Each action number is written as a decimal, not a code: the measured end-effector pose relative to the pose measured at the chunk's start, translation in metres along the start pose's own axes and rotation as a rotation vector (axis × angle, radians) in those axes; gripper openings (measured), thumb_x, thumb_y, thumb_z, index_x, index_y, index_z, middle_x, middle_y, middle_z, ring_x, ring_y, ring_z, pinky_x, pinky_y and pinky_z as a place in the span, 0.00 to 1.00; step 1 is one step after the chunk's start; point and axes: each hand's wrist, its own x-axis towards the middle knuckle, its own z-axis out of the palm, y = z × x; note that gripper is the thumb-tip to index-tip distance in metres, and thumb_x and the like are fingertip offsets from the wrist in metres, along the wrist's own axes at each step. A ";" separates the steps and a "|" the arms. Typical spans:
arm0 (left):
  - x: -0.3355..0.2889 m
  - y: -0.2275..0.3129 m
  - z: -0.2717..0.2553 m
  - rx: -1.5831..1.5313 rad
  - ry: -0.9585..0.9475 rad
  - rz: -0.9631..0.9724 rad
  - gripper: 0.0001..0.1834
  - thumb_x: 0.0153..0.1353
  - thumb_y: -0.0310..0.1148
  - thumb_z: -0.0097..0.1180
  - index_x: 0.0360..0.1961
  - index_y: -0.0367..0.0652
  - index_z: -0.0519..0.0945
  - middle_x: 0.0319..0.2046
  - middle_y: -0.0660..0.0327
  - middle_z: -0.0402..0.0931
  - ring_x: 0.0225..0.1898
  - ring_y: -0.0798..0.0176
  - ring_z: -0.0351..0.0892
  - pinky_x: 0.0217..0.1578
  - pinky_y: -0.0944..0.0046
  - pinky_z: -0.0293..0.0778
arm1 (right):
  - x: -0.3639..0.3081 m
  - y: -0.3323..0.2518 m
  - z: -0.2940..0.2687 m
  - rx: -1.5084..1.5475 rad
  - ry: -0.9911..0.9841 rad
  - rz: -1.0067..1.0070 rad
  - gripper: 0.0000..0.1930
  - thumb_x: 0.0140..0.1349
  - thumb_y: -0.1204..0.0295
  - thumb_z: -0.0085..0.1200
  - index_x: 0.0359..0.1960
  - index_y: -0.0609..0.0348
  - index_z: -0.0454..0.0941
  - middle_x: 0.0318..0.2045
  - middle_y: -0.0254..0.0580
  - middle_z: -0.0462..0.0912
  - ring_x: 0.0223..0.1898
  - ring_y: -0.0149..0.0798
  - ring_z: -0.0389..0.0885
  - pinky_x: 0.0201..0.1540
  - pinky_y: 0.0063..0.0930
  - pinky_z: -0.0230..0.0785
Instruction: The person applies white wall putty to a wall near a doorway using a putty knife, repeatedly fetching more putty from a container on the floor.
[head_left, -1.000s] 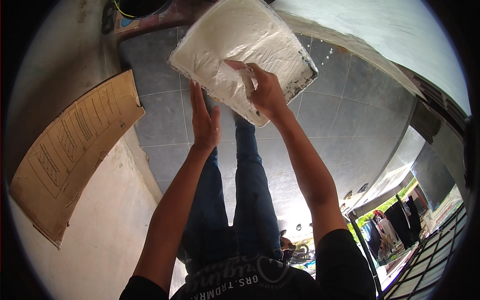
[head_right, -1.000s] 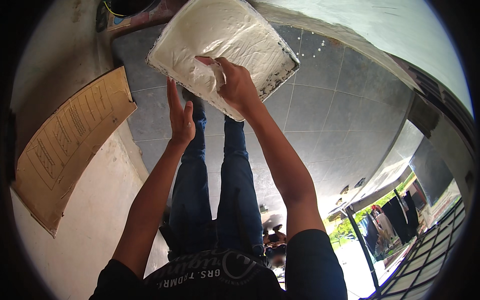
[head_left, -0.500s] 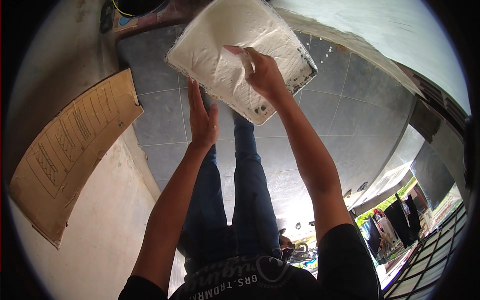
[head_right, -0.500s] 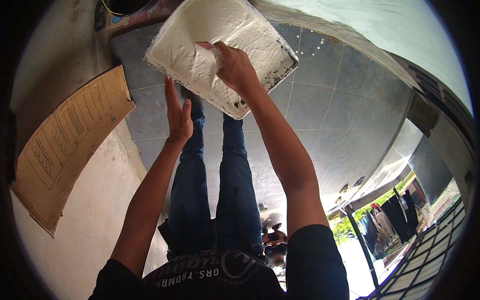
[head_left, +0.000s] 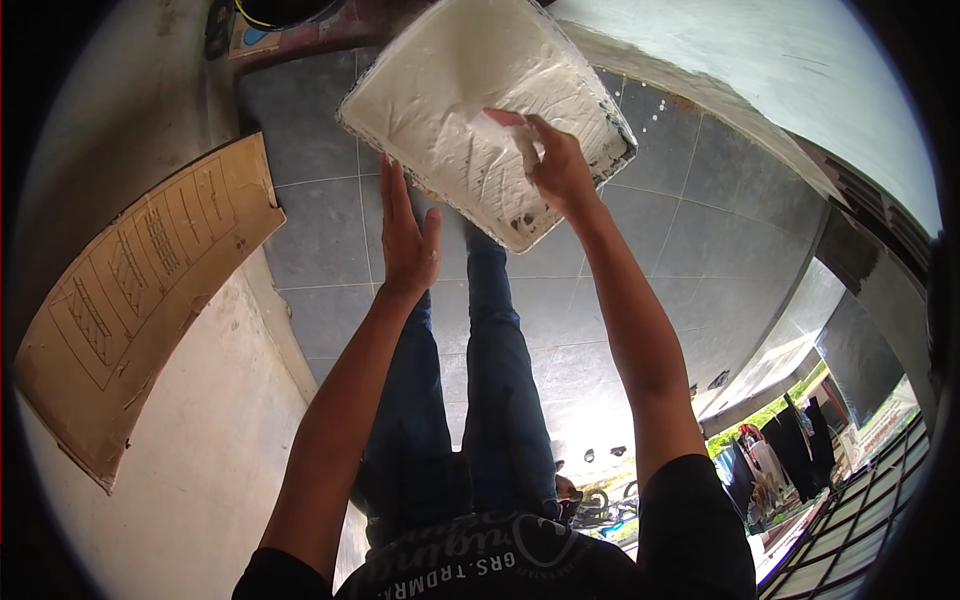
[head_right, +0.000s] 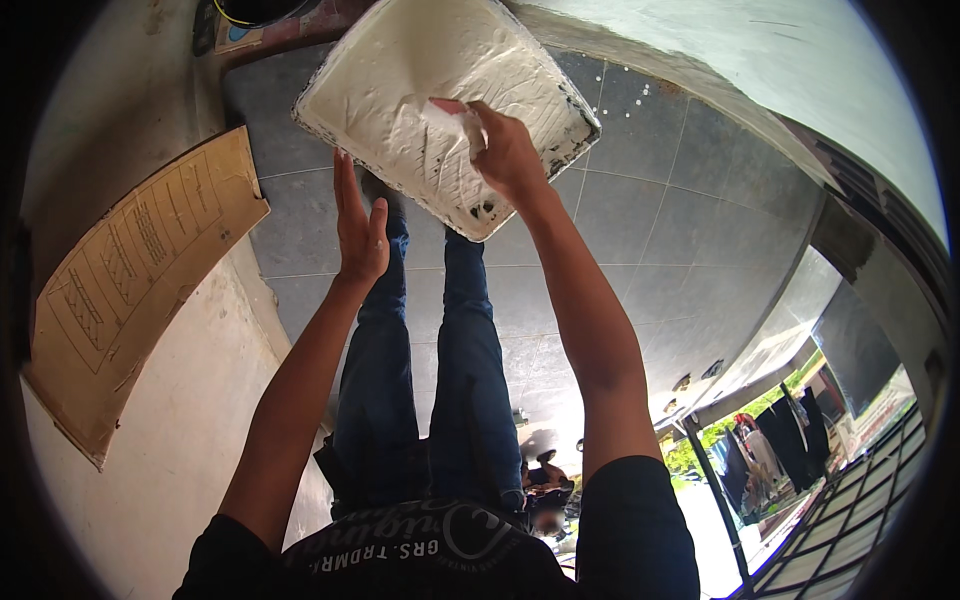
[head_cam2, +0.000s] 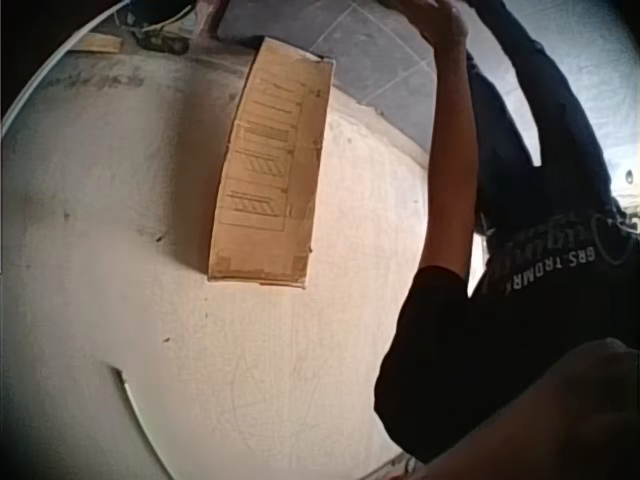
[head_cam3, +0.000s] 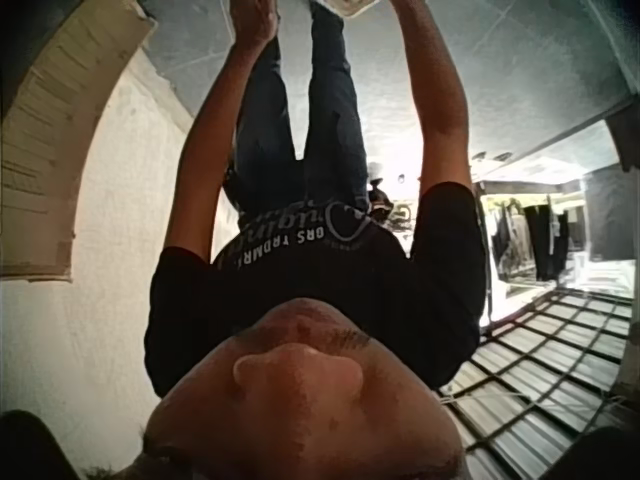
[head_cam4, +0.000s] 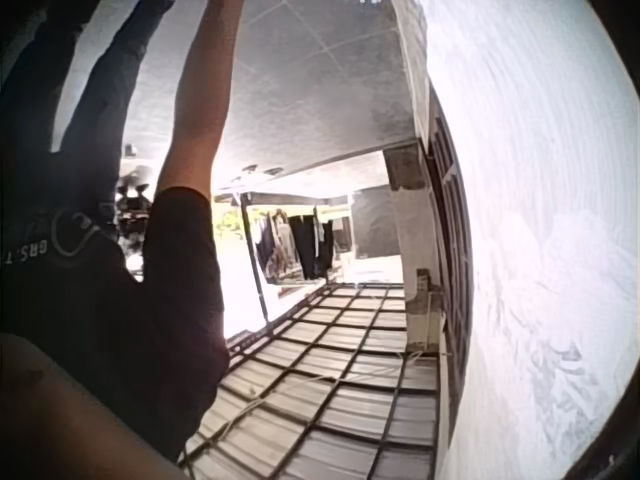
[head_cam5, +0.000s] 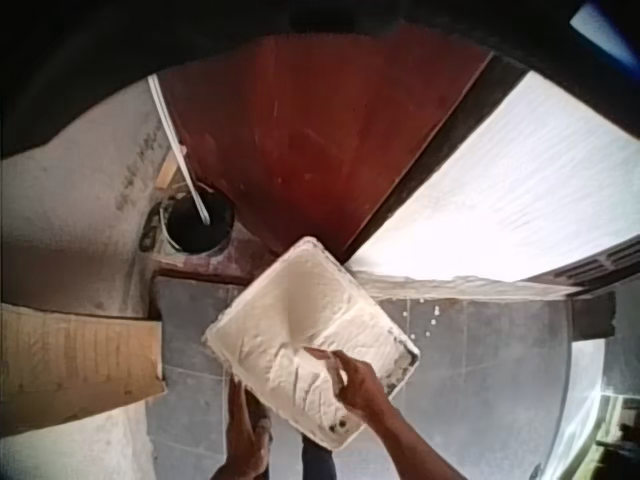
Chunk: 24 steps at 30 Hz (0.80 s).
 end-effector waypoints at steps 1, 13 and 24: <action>0.000 0.000 -0.001 0.003 0.002 -0.002 0.42 0.68 0.55 0.35 0.70 0.34 0.40 0.71 0.38 0.35 0.72 0.39 0.37 0.69 0.48 0.40 | 0.008 -0.004 -0.009 0.011 0.081 0.022 0.17 0.56 0.79 0.53 0.49 0.67 0.73 0.36 0.60 0.82 0.39 0.53 0.83 0.41 0.36 0.73; 0.000 0.002 0.002 -0.013 0.021 -0.001 0.42 0.68 0.55 0.35 0.70 0.34 0.41 0.71 0.38 0.35 0.72 0.39 0.37 0.69 0.48 0.41 | -0.040 -0.029 0.023 0.085 -0.292 0.137 0.24 0.49 0.84 0.52 0.52 0.66 0.72 0.39 0.63 0.81 0.43 0.60 0.80 0.45 0.41 0.71; 0.000 -0.002 -0.001 0.012 0.030 0.018 0.42 0.68 0.56 0.34 0.70 0.34 0.41 0.70 0.38 0.36 0.72 0.39 0.37 0.69 0.48 0.42 | 0.004 -0.046 0.019 0.167 -0.075 -0.017 0.22 0.45 0.86 0.52 0.47 0.67 0.72 0.33 0.63 0.80 0.38 0.61 0.80 0.38 0.40 0.72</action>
